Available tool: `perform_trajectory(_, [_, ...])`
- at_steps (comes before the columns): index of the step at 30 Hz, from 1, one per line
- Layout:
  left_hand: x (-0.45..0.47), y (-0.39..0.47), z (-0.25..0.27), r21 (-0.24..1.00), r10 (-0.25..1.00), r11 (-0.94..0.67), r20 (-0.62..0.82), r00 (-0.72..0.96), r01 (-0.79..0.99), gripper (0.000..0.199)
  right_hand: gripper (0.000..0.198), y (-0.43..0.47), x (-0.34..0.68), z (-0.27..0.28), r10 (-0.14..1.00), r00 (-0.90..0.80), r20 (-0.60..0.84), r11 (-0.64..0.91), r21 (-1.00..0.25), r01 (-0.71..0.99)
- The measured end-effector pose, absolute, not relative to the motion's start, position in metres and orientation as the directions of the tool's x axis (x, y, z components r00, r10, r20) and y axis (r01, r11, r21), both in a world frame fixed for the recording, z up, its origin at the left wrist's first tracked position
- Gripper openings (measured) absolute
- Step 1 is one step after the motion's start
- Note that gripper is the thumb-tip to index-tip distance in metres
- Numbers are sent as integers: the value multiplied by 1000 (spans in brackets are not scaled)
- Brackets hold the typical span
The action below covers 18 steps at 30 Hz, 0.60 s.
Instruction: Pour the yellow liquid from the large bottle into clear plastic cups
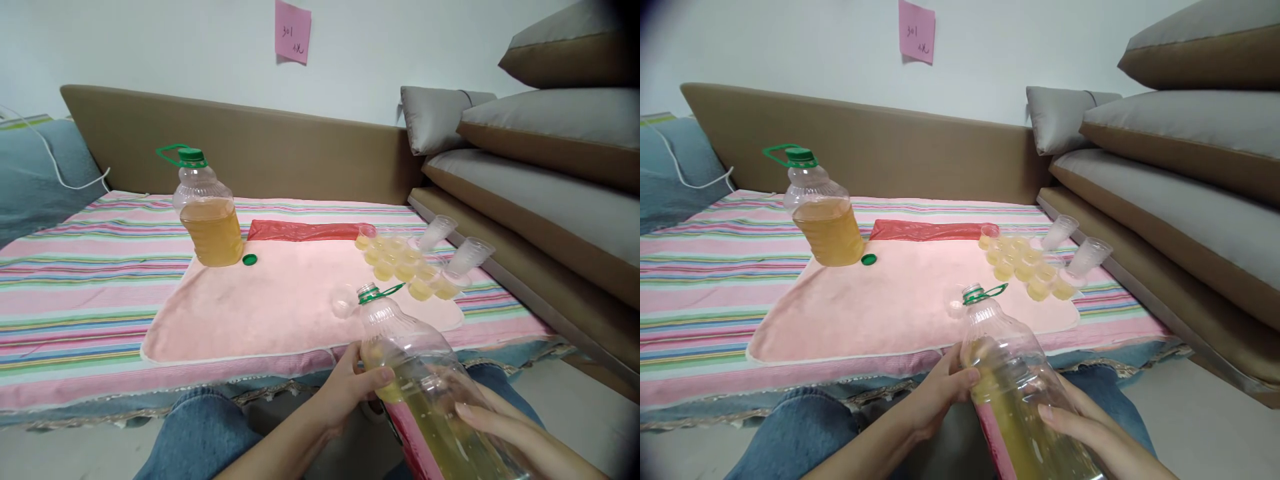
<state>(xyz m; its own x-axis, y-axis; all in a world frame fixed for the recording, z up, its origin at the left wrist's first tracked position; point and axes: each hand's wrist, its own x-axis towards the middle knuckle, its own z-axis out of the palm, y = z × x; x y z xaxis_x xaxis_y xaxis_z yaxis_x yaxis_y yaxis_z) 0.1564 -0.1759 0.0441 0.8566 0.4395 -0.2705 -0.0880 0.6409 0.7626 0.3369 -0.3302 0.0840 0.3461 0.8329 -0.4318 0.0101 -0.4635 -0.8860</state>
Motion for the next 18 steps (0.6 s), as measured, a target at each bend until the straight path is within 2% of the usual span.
perform_trajectory(6, [156,-176,40,761,434,643,-269,860,-87,84,50,-332,343,75,806,384,-451,-463,-884,-66])
perform_trajectory(12, [157,-176,42,765,464,631,-242,852,-127,86,52,-324,339,91,818,373,-437,-490,-870,54])
perform_trajectory(18, [158,-176,41,756,459,641,-239,856,-133,86,59,-323,335,102,788,389,-477,-537,-842,57])
